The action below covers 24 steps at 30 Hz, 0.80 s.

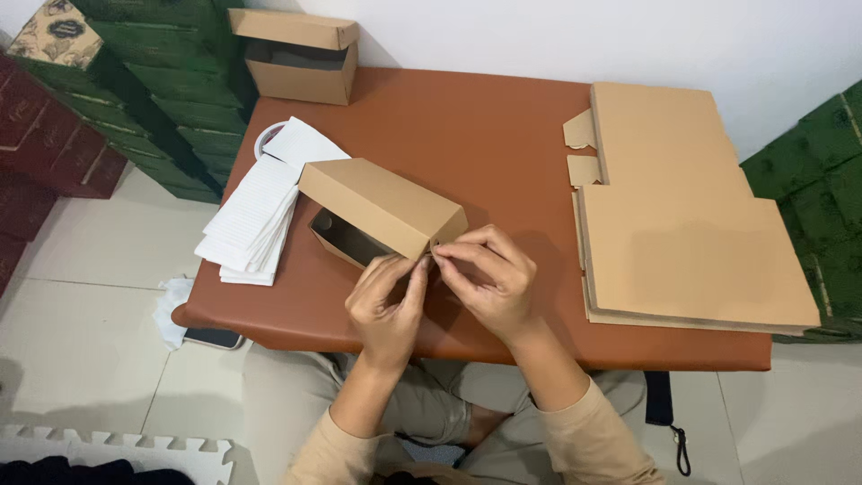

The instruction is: The person assembles a flat cardboard piece into a box by folding the side flaps and tucking them into slots. They then place a white paper insert inside the box and close the lid. The finished box is stacked with others, and the person begins assembling a second box.

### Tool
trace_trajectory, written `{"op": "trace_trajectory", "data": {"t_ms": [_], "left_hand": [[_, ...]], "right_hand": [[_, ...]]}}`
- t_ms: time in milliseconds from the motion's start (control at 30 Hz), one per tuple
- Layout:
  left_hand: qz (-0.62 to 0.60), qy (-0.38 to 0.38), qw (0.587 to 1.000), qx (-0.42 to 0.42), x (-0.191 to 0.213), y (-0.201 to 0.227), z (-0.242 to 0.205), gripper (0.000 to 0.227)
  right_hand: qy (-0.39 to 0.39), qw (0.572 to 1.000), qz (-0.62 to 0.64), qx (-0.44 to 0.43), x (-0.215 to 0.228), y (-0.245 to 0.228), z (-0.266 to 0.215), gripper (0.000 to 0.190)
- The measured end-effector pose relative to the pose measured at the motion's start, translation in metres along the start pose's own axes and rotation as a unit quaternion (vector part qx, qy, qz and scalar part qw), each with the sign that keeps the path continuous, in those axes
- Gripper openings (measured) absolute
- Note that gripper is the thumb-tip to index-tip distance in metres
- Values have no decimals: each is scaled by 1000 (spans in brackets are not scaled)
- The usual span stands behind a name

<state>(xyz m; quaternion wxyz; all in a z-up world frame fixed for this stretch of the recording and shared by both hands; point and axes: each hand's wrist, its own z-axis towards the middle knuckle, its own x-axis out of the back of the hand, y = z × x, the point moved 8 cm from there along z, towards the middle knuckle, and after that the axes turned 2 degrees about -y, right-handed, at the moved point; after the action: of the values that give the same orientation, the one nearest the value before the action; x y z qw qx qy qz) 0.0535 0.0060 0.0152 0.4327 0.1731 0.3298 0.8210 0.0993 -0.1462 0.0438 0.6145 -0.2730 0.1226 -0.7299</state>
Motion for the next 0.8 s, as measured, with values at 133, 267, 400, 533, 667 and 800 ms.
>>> {"op": "trace_trajectory", "data": {"t_ms": [133,267,400,533,667,800], "left_hand": [[9,-5,1000,23,0,-4,-4,5],[21,33,997,61,5,-11,-10,9],[26,43,996,75,6,-11,-10,12],[36,34,996,75,5,-19,-13,13],[18,22,997,70,4,-14,-9,11],[4,-2,998,56,3,-6,-3,9]], "right_hand": [[8,999,-24,26,0,-7,-1,17],[21,998,-25,50,-1,-12,0,15],[15,998,-25,50,-2,-12,0,14],[5,999,-19,39,-2,-7,-1,13],[0,998,-8,57,-1,-7,2,11],[-9,999,-13,46,-2,-6,5,13]]}}
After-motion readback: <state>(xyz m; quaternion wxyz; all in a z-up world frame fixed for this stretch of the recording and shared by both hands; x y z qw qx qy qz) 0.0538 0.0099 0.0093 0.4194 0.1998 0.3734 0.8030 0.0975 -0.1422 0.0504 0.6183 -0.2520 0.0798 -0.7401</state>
